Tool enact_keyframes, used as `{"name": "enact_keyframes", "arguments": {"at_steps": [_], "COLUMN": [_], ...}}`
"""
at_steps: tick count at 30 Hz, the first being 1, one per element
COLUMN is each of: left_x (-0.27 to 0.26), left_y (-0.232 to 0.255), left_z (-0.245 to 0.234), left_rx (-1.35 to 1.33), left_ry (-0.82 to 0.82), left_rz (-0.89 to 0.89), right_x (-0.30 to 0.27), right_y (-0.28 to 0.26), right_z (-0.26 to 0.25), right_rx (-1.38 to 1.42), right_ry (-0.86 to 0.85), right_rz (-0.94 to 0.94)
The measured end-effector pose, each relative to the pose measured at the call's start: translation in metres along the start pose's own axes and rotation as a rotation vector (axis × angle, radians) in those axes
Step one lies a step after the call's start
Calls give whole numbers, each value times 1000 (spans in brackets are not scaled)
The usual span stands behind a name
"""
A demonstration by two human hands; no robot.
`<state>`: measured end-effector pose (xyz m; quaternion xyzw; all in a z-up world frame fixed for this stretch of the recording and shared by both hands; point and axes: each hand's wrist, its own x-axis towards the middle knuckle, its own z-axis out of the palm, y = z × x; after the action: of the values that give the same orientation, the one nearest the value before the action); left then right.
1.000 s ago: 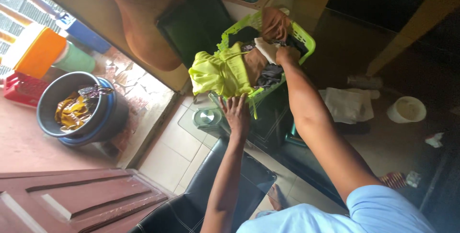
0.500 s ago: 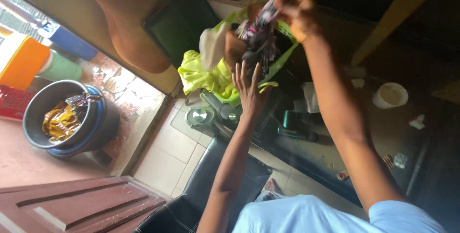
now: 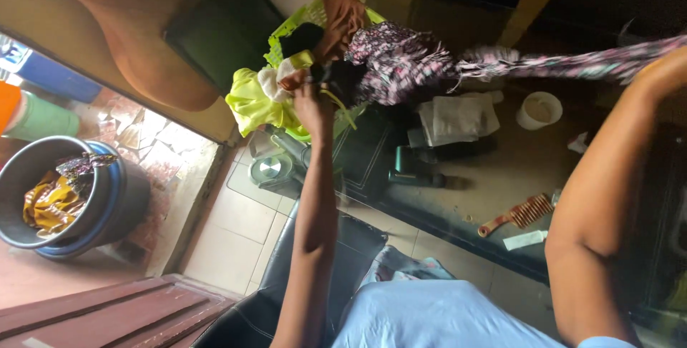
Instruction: The recorder is folding several items of clothing on a table.
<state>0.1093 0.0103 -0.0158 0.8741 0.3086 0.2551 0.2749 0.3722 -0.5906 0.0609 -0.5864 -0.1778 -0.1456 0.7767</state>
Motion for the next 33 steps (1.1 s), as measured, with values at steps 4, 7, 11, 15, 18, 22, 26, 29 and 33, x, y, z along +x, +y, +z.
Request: {"name": "enact_keyframes", "arguments": {"at_steps": [4, 7, 11, 15, 18, 22, 26, 29, 33], "left_x": [-13, -20, -25, -19, -14, -6, -2, -1, -2], "left_y": [12, 0, 25, 3, -4, 2, 0, -10, -7], "left_z": [-23, -10, -30, -8, 5, 5, 8, 19, 17], "left_rx": [-12, 29, 143, 230, 376, 348, 311, 354, 355], "left_ry": [314, 74, -274, -285, -220, -307, -352, -300, -257], "left_rz": [223, 391, 499, 464, 413, 219, 142, 170, 196], "right_x": [-99, -160, -190, -169, -125, -54, 3, 20, -18], "right_y": [72, 108, 89, 151, 198, 210, 98, 66, 10], "right_z": [29, 166, 352, 387, 389, 339, 277, 169, 96], "right_rx": [-370, -546, -724, -829, -1016, -642, -233, 145, 367], "right_ry": [66, -102, -504, -603, -626, -306, 241, 274, 375], "right_rz": [278, 429, -251, -195, -17, -175, -256, -396, -473]}}
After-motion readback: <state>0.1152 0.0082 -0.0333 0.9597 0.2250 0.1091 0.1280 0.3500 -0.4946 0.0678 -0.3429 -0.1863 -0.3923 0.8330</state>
